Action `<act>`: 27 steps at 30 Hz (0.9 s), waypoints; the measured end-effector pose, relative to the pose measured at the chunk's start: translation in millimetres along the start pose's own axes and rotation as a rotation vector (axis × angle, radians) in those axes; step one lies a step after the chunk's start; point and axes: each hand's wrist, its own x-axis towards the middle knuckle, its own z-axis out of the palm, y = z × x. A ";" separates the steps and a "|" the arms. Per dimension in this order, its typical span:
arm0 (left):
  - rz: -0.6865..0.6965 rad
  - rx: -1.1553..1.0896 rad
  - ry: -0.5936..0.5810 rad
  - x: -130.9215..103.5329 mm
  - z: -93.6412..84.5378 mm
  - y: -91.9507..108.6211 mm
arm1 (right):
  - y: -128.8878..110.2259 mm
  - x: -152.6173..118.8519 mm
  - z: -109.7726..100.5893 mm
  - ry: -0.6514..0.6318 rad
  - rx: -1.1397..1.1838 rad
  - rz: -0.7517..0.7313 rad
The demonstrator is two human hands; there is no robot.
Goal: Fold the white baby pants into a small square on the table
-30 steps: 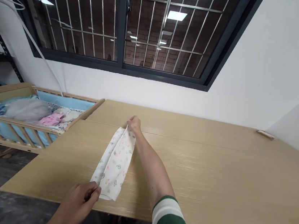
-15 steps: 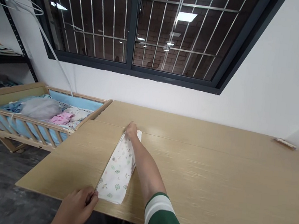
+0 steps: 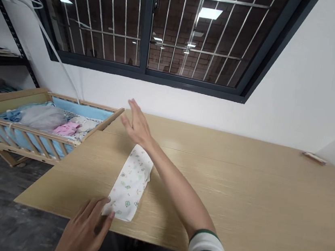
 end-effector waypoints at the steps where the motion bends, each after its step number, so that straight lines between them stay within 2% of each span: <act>1: 0.053 -0.003 0.052 -3.0 2.7 4.6 | -19.4 -9.9 -6.6 -0.090 -0.002 -0.076; 4: 0.137 0.065 0.144 -14.3 13.5 20.5 | -64.9 -59.9 -11.2 -0.420 -0.006 -0.217; 7: 0.184 0.177 0.182 -32.1 31.6 29.9 | -83.5 -122.2 0.1 -0.710 0.036 -0.295; 10: 0.150 0.212 0.169 -51.1 50.9 31.5 | -83.4 -172.3 12.5 -0.823 0.101 -0.312; 12: 0.118 0.213 0.153 -59.4 59.0 31.2 | -80.3 -192.2 17.2 -0.858 0.145 -0.290; 15: 0.134 0.251 0.157 -62.9 62.0 30.4 | -75.2 -203.5 20.5 -0.891 0.196 -0.249; 18: 0.169 0.303 0.155 -60.1 59.6 27.7 | -66.5 -202.9 23.4 -0.901 0.225 -0.239; 22: 0.244 0.351 0.136 -56.7 57.0 24.8 | -42.4 -197.2 27.2 -0.896 0.186 -0.213; 27: 0.133 0.359 0.076 -57.6 59.6 29.4 | 0.8 -180.8 27.9 -0.915 0.090 -0.141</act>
